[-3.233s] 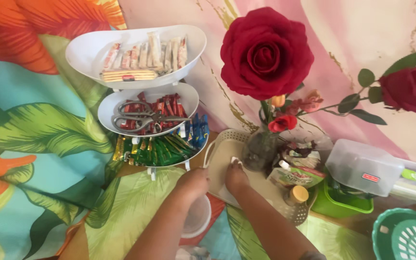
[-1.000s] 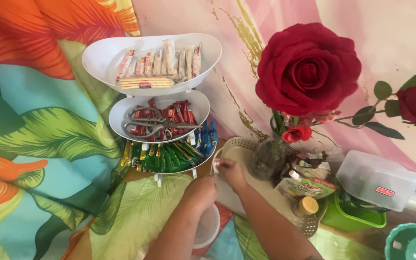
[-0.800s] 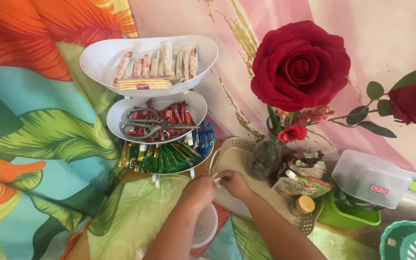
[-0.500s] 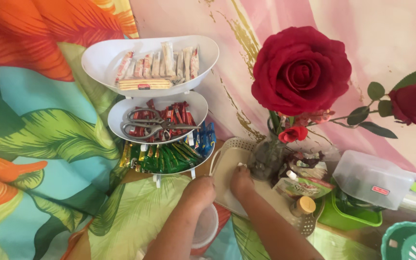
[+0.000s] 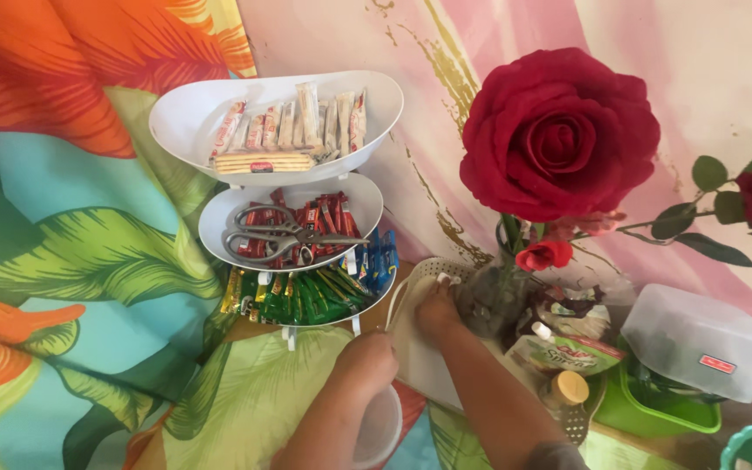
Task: The person wipes a table surface with a white cloth, moving items like a snack packet, a container, and a jar aside to reach different areas. The person then returns the items to their original positions and continues wiping the table.
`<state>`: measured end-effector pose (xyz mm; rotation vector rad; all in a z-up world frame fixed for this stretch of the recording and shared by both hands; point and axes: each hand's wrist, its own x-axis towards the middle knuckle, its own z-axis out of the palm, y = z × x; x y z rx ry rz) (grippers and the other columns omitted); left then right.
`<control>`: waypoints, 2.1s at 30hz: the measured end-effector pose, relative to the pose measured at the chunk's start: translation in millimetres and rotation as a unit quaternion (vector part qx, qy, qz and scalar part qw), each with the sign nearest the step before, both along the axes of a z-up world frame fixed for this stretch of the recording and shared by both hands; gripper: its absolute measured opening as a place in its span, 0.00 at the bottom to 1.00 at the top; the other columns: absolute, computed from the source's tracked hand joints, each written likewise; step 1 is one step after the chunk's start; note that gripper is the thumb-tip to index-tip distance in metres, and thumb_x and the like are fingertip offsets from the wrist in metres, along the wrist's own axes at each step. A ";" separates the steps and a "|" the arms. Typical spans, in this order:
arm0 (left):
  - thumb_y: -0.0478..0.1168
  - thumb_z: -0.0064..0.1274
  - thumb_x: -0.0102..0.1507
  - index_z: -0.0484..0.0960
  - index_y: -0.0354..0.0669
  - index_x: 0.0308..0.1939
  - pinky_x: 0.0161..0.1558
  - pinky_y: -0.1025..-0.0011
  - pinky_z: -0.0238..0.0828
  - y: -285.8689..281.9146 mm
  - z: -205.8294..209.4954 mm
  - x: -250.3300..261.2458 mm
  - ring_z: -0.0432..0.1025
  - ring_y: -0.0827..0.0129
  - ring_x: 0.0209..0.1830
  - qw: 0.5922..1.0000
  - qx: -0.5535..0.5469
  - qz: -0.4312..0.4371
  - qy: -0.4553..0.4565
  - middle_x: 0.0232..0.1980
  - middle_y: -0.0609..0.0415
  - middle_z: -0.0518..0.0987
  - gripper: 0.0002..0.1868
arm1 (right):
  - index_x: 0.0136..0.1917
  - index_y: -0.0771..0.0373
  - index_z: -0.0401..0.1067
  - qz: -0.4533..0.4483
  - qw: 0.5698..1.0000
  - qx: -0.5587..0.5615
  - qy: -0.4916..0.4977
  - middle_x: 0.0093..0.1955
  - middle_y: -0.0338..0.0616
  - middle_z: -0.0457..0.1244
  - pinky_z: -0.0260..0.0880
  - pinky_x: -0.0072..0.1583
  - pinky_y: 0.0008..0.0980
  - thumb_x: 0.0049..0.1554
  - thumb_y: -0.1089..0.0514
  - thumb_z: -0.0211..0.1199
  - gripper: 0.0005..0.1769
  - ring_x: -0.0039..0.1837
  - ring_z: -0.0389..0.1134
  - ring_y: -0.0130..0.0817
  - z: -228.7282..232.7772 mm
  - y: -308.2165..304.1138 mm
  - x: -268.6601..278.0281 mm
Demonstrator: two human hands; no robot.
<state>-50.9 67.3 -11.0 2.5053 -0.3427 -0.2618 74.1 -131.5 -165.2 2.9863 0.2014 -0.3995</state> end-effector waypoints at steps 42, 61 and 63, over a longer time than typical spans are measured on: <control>0.34 0.53 0.61 0.81 0.43 0.46 0.38 0.68 0.75 65.9 24.2 -142.1 0.78 0.66 0.38 0.929 -0.297 0.198 -0.095 0.41 0.51 0.83 0.10 | 0.55 0.62 0.75 -0.150 0.626 0.751 0.147 0.51 0.39 0.68 0.67 0.57 0.31 0.57 0.61 0.62 0.12 0.54 0.67 0.29 74.0 -49.1 -174.2; 0.37 0.61 0.61 0.78 0.41 0.54 0.36 0.75 0.74 -5.5 -42.7 -245.9 0.77 0.74 0.39 0.816 -0.480 0.143 0.288 0.41 0.55 0.82 0.18 | 0.54 0.62 0.70 -0.274 0.454 0.833 0.160 0.47 0.41 0.66 0.67 0.51 0.31 0.62 0.62 0.56 0.07 0.50 0.67 0.30 120.4 -8.1 -383.5; 0.36 0.61 0.61 0.79 0.39 0.52 0.35 0.76 0.72 -2.7 -48.5 -252.2 0.75 0.73 0.35 0.816 -0.486 0.147 0.277 0.37 0.55 0.80 0.16 | 0.53 0.62 0.71 -0.285 0.468 0.825 0.142 0.46 0.41 0.66 0.68 0.50 0.30 0.62 0.63 0.56 0.07 0.48 0.67 0.30 121.0 -4.2 -391.1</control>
